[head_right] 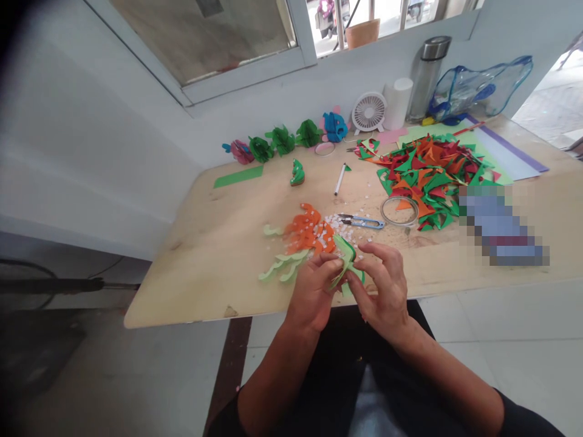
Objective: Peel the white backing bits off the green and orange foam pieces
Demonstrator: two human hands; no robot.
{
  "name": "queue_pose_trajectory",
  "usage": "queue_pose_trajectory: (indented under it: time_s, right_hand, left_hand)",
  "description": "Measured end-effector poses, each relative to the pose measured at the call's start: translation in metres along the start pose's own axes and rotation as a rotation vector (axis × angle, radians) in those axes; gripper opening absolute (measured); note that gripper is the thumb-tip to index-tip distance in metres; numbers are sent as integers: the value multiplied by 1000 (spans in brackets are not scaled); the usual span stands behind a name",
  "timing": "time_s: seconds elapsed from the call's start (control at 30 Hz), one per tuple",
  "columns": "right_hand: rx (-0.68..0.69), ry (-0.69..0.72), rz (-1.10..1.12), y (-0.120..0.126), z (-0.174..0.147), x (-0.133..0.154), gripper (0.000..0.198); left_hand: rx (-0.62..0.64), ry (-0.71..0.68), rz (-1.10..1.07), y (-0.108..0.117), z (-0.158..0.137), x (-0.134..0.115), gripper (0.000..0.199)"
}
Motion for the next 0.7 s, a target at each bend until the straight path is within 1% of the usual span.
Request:
queue_pose_trajectory:
  time_s: [0.13, 0.23, 0.37, 0.43, 0.53, 0.63, 0.7]
  right_hand:
    - [26, 19, -19, 0, 2, 1, 16]
    - [54, -16, 19, 1, 4, 1, 14]
    - [125, -114, 123, 2, 6, -1, 15]
    - [159, -152, 140, 3, 8, -1, 11]
    - [193, -220, 132, 2, 11, -2, 2]
    - [227, -335, 174, 1, 13, -5, 5]
    - [258, -437, 237, 0, 12, -8, 7]
  left_hand:
    - [0, -50, 28, -2, 1, -1, 17]
    - [-22, -137, 79, -2, 1, -3, 13]
    - [-28, -274, 195, 0, 2, -4, 10]
    - [-22, -324, 237, 1, 2, -3, 9]
    - [-17, -369, 285, 3, 4, -2, 8]
    - [-8, -396, 323, 5, 5, 0, 8]
    - [-4, -403, 333, 6, 5, 0, 8]
Point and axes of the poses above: each hand's wrist, its own z-axis towards the middle knuckle, its own y-axis out of the back of the hand, x = y × z, the point moved 4 cm from there along z, towards the middle knuckle, and after that the axes turned 9 degrees about -z, right-handed, at the moved point
